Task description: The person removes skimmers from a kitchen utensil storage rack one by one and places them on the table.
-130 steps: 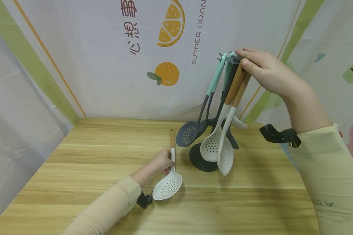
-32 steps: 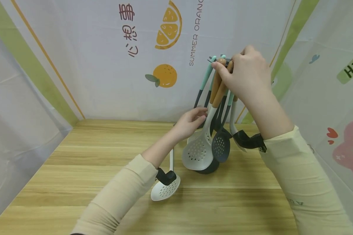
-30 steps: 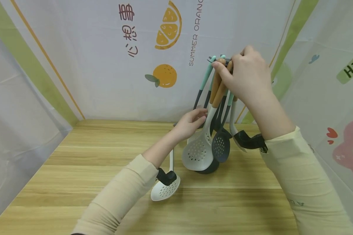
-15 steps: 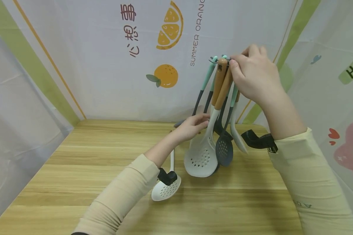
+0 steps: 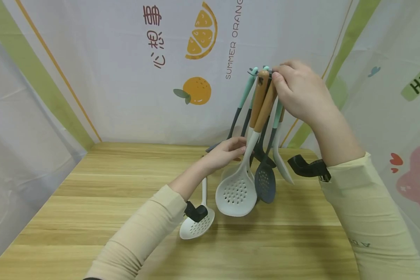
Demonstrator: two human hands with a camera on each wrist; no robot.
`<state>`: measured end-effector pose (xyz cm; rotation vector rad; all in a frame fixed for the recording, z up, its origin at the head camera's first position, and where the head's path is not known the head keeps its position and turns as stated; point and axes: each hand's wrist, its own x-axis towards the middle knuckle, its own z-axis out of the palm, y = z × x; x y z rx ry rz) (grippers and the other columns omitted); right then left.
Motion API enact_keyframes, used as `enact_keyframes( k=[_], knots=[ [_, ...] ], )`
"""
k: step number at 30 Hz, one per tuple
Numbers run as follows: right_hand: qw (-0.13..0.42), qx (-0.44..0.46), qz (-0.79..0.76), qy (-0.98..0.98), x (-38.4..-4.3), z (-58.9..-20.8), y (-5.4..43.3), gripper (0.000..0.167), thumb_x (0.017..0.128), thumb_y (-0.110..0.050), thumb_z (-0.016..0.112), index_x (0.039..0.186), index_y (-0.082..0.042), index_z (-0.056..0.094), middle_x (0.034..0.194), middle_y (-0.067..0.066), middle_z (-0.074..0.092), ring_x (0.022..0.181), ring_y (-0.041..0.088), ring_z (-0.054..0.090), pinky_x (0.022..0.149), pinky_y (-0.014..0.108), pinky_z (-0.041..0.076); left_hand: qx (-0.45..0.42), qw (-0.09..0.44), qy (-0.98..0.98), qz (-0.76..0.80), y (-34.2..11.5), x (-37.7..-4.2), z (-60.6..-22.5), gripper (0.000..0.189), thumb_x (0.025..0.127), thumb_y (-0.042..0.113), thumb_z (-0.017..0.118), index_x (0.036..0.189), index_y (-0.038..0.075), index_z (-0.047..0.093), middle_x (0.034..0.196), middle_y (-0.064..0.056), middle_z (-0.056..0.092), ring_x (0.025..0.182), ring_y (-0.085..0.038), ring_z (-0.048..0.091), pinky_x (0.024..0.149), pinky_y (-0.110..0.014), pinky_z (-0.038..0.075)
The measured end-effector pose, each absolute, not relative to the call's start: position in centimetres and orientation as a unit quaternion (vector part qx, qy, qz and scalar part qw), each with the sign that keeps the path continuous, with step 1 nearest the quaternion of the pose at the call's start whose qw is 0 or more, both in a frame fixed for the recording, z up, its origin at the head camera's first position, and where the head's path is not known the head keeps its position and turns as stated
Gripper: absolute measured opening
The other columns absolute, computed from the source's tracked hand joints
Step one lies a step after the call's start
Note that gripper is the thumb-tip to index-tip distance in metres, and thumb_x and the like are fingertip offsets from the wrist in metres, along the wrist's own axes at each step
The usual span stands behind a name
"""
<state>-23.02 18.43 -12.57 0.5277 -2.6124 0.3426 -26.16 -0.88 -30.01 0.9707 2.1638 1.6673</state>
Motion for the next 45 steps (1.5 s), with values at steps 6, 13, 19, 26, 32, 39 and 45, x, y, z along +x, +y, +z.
enact_keyframes(
  k=[6, 13, 19, 26, 32, 39, 45],
  knots=[
    [0.219, 0.202, 0.128, -0.946, -23.1, -12.4, 18.6, 0.053, 0.104, -0.032, 0.022, 0.14, 0.0, 0.045, 0.148, 0.017, 0.036, 0.137, 0.037, 0.027, 0.111, 0.05, 0.019, 0.303, 0.074, 0.763, 0.566, -1.5, -26.0, -30.0, 0.044, 0.099, 0.017, 0.053, 0.14, 0.004, 0.043, 0.122, -0.014, 0.058, 0.11, -0.023, 0.056, 0.087, -0.033, 0.049],
    [0.219, 0.205, 0.125, -0.946, -23.1, -12.4, 18.7, 0.053, 0.104, -0.032, 0.022, 0.14, -0.001, 0.045, 0.148, 0.017, 0.036, 0.138, 0.037, 0.026, 0.111, 0.051, 0.018, 0.303, 0.012, 0.763, 0.571, -1.5, -26.2, -30.3, 0.033, 0.095, 0.011, 0.059, 0.126, 0.003, 0.055, 0.111, -0.014, 0.065, 0.103, -0.02, 0.061, 0.084, -0.031, 0.049],
    [0.197, 0.22, 0.149, -0.944, -23.1, -12.4, 19.6, 0.053, 0.104, -0.034, 0.02, 0.146, -0.008, 0.041, 0.153, 0.011, 0.028, 0.141, 0.032, 0.019, 0.111, 0.054, 0.014, 0.306, -0.04, 0.76, 0.572, -1.4, -26.2, -30.5, 0.029, 0.093, 0.007, 0.063, 0.12, 0.001, 0.059, 0.099, -0.012, 0.067, 0.09, -0.02, 0.064, 0.08, -0.029, 0.05],
    [0.146, 0.266, 0.214, -0.928, -23.6, -11.9, 21.3, 0.051, 0.104, -0.036, 0.027, 0.148, -0.013, 0.038, 0.156, 0.001, 0.024, 0.142, 0.025, 0.014, 0.11, 0.058, 0.009, 0.325, -0.097, 0.756, 0.56, -1.6, -26.0, -30.6, 0.028, 0.091, 0.003, 0.064, 0.118, 0.001, 0.059, 0.093, -0.012, 0.068, 0.079, -0.029, 0.066, 0.07, -0.026, 0.05],
    [0.138, 0.278, 0.208, -0.927, -23.9, -11.7, 21.5, 0.05, 0.104, -0.034, 0.032, 0.147, -0.01, 0.039, 0.154, 0.006, 0.029, 0.14, 0.03, 0.018, 0.109, 0.059, 0.012, 0.332, -0.159, 0.774, 0.516, -1.9, -25.8, -30.5, 0.031, 0.089, 0.002, 0.067, 0.119, -0.001, 0.06, 0.089, -0.012, 0.068, 0.067, -0.017, 0.063, 0.062, -0.023, 0.049],
    [0.137, 0.276, 0.203, -0.929, -23.9, -11.5, 21.5, 0.049, 0.104, -0.033, 0.034, 0.146, -0.009, 0.04, 0.152, 0.011, 0.032, 0.139, 0.032, 0.02, 0.108, 0.059, 0.014, 0.341, -0.184, 0.765, 0.514, -2.3, -25.5, -30.2, 0.031, 0.088, 0.0, 0.066, 0.118, -0.002, 0.06, 0.086, -0.012, 0.067, 0.066, -0.017, 0.062, 0.061, -0.025, 0.05],
    [0.129, 0.267, 0.193, -0.935, -23.9, -11.2, 21.5, 0.049, 0.103, -0.034, 0.034, 0.146, -0.01, 0.04, 0.153, 0.01, 0.031, 0.139, 0.033, 0.02, 0.106, 0.061, 0.017, 0.346, -0.192, 0.757, 0.521, -3.0, -25.4, -29.8, 0.032, 0.089, -0.002, 0.065, 0.12, -0.002, 0.059, 0.088, -0.013, 0.067, 0.072, -0.021, 0.065, 0.066, -0.028, 0.052]
  ],
)
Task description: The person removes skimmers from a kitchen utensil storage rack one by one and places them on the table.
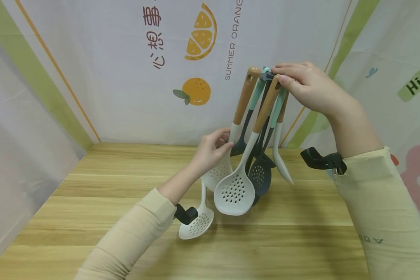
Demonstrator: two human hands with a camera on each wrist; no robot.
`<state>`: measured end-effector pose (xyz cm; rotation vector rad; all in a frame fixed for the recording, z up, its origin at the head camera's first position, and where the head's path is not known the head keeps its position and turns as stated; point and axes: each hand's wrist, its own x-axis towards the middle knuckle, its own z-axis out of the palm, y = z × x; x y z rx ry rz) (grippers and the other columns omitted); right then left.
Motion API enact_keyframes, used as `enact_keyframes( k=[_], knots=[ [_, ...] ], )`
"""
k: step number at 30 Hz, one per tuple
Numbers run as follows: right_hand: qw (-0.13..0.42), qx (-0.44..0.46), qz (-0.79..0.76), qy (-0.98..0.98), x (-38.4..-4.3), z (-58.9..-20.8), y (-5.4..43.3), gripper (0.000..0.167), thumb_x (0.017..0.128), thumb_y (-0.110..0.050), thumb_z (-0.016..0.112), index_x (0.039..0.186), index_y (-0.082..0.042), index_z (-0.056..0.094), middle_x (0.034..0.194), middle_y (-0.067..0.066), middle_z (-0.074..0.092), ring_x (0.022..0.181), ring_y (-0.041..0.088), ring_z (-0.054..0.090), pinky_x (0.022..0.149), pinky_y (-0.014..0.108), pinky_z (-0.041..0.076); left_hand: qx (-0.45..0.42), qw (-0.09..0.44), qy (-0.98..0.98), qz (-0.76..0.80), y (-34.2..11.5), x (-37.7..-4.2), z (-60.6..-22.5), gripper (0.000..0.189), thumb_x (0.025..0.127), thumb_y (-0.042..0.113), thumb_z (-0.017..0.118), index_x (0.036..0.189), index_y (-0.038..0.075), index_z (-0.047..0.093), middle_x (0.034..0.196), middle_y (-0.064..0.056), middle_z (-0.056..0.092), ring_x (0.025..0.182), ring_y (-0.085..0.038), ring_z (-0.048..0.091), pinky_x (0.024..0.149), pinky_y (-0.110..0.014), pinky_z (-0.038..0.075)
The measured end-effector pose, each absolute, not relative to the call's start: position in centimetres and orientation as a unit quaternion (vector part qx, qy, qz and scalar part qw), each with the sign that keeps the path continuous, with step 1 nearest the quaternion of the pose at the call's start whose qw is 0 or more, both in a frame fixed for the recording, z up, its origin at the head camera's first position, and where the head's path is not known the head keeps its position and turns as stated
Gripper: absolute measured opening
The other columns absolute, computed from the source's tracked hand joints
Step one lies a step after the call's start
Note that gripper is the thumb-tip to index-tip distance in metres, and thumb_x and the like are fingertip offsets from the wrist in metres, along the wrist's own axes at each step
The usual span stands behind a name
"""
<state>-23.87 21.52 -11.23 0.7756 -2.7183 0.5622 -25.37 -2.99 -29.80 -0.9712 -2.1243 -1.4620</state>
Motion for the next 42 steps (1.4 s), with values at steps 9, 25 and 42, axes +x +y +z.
enact_keyframes(
  k=[9, 25, 42],
  knots=[
    [0.125, 0.258, 0.191, -0.939, -23.8, -11.4, 21.4, 0.049, 0.103, -0.033, 0.033, 0.147, -0.011, 0.039, 0.153, 0.01, 0.03, 0.138, 0.034, 0.02, 0.105, 0.061, 0.018, -0.319, 0.197, -0.772, -0.513, -4.6, -25.4, -29.8, 0.034, 0.089, -0.001, 0.065, 0.122, -0.004, 0.058, 0.092, -0.015, 0.067, 0.078, -0.025, 0.066, 0.072, -0.033, 0.053],
    [0.134, 0.258, 0.184, -0.939, -23.9, -11.4, 21.3, 0.049, 0.103, -0.032, 0.033, 0.147, -0.011, 0.039, 0.153, 0.009, 0.03, 0.138, 0.034, 0.021, 0.105, 0.061, 0.018, -0.279, 0.191, -0.792, -0.509, -6.9, -25.4, -30.1, 0.035, 0.087, -0.003, 0.066, 0.121, -0.007, 0.058, 0.088, -0.016, 0.067, 0.081, -0.028, 0.065, 0.075, -0.039, 0.053],
    [0.13, 0.256, 0.186, -0.939, -23.7, -11.4, 21.2, 0.049, 0.104, -0.034, 0.032, 0.147, -0.012, 0.039, 0.153, 0.008, 0.03, 0.138, 0.033, 0.02, 0.106, 0.061, 0.018, -0.222, 0.147, -0.797, -0.542, -9.2, -25.0, -30.6, 0.03, 0.088, -0.005, 0.064, 0.117, -0.008, 0.058, 0.084, -0.018, 0.066, 0.068, -0.021, 0.057, 0.053, -0.027, 0.051]
  ],
)
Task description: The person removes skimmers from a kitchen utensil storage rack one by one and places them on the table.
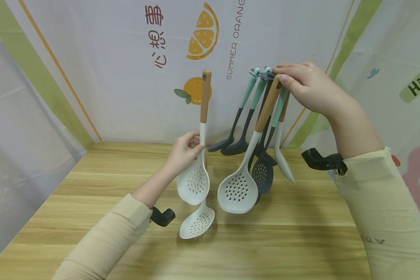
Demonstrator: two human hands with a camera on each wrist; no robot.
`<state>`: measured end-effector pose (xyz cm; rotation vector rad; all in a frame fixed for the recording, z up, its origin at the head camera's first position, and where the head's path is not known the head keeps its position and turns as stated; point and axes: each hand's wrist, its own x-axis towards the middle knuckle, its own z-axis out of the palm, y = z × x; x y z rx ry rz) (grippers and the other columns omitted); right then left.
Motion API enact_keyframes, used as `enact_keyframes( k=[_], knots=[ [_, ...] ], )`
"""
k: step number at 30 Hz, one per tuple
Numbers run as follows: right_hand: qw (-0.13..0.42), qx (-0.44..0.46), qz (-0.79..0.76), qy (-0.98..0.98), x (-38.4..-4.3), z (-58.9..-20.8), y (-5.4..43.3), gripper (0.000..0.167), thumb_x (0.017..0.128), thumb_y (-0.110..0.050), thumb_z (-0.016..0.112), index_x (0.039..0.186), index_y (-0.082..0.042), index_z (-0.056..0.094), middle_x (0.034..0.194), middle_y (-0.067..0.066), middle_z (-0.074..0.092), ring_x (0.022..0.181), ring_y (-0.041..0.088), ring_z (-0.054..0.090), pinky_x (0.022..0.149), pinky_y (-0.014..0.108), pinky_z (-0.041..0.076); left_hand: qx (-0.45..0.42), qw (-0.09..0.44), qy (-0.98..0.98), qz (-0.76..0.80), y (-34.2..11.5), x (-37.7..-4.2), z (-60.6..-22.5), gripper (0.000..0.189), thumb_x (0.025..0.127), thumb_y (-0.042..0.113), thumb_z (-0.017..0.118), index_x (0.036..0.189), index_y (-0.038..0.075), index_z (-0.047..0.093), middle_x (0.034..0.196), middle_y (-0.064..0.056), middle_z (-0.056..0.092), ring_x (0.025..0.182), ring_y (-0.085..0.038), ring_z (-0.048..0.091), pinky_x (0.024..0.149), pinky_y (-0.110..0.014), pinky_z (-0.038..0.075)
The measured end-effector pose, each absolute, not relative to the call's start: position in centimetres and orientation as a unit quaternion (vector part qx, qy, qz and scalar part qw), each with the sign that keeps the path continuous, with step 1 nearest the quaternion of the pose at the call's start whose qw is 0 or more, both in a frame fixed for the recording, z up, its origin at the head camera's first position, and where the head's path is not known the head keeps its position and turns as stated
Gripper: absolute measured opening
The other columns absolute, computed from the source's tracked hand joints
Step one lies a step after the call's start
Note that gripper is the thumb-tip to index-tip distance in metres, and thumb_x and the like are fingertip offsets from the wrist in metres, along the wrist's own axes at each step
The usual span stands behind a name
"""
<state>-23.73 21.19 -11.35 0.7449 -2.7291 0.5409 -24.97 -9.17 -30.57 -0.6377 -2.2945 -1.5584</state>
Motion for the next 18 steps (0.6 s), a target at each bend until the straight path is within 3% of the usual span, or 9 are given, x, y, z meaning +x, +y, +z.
enact_keyframes(
  k=[11, 18],
  knots=[
    [0.123, 0.249, 0.181, -0.944, -23.7, -11.1, 21.2, 0.049, 0.104, -0.036, 0.032, 0.148, -0.016, 0.038, 0.153, 0.008, 0.03, 0.138, 0.033, 0.02, 0.105, 0.063, 0.019, -0.194, 0.106, -0.804, -0.552, -10.7, -24.8, -31.3, 0.028, 0.089, -0.004, 0.063, 0.116, -0.009, 0.057, 0.088, -0.021, 0.066, 0.073, -0.026, 0.059, 0.054, -0.035, 0.056],
    [0.132, 0.249, 0.173, -0.944, -23.7, -11.2, 20.9, 0.049, 0.104, -0.034, 0.032, 0.147, -0.012, 0.039, 0.152, 0.01, 0.031, 0.139, 0.034, 0.02, 0.107, 0.059, 0.017, -0.146, 0.068, -0.799, -0.579, -11.6, -24.7, -32.1, 0.029, 0.09, -0.005, 0.06, 0.119, -0.01, 0.055, 0.1, -0.022, 0.059, 0.078, -0.028, 0.063, 0.057, -0.036, 0.056]
  ],
)
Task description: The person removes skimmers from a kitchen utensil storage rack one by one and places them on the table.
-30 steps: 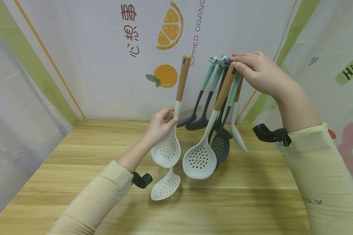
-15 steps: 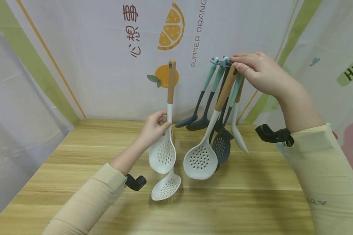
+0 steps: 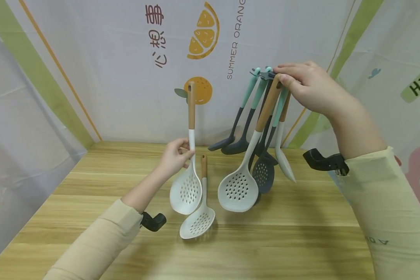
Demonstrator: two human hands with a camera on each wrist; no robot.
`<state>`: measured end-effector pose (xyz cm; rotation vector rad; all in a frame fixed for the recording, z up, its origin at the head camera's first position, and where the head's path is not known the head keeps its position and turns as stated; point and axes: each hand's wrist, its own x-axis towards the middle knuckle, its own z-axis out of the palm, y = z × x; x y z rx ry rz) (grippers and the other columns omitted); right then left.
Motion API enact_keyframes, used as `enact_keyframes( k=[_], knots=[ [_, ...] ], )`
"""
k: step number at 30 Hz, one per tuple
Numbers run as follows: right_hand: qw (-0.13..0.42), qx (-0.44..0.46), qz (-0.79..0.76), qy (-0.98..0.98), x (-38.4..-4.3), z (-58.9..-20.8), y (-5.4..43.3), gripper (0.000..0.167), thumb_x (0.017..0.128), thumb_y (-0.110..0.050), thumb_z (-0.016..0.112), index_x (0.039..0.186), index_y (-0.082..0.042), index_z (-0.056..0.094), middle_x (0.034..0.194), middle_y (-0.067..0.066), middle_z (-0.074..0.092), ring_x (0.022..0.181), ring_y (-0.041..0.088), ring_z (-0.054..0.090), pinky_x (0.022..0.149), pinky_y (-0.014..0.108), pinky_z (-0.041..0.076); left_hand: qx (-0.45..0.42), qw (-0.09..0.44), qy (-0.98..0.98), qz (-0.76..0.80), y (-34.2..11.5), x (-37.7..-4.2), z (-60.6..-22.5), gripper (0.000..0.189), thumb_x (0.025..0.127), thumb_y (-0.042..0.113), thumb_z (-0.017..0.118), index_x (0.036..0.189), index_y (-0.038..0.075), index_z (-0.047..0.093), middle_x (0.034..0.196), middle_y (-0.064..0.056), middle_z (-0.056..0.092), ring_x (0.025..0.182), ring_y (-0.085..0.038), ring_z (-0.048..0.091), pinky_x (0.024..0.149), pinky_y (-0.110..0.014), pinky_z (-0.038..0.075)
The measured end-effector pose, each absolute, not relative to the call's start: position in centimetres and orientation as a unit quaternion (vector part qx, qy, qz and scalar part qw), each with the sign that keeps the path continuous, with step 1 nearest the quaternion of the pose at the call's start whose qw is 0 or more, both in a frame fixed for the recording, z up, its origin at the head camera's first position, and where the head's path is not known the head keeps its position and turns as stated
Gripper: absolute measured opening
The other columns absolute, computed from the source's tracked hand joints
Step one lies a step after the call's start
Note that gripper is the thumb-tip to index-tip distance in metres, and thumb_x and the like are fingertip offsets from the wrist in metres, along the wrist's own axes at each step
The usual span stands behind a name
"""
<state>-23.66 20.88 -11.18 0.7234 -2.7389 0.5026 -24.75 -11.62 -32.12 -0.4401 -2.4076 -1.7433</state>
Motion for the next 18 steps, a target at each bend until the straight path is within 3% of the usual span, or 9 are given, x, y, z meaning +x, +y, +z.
enact_keyframes(
  k=[18],
  knots=[
    [0.173, 0.238, 0.128, -0.947, -23.1, -11.6, 20.0, 0.05, 0.104, -0.034, 0.029, 0.145, -0.007, 0.041, 0.15, 0.012, 0.036, 0.135, 0.037, 0.025, 0.106, 0.058, 0.021, -0.08, 0.03, -0.806, -0.585, -12.5, -24.5, -33.6, 0.037, 0.09, -0.006, 0.059, 0.126, -0.012, 0.05, 0.1, -0.02, 0.055, 0.075, -0.022, 0.064, 0.061, -0.04, 0.056]
  ],
)
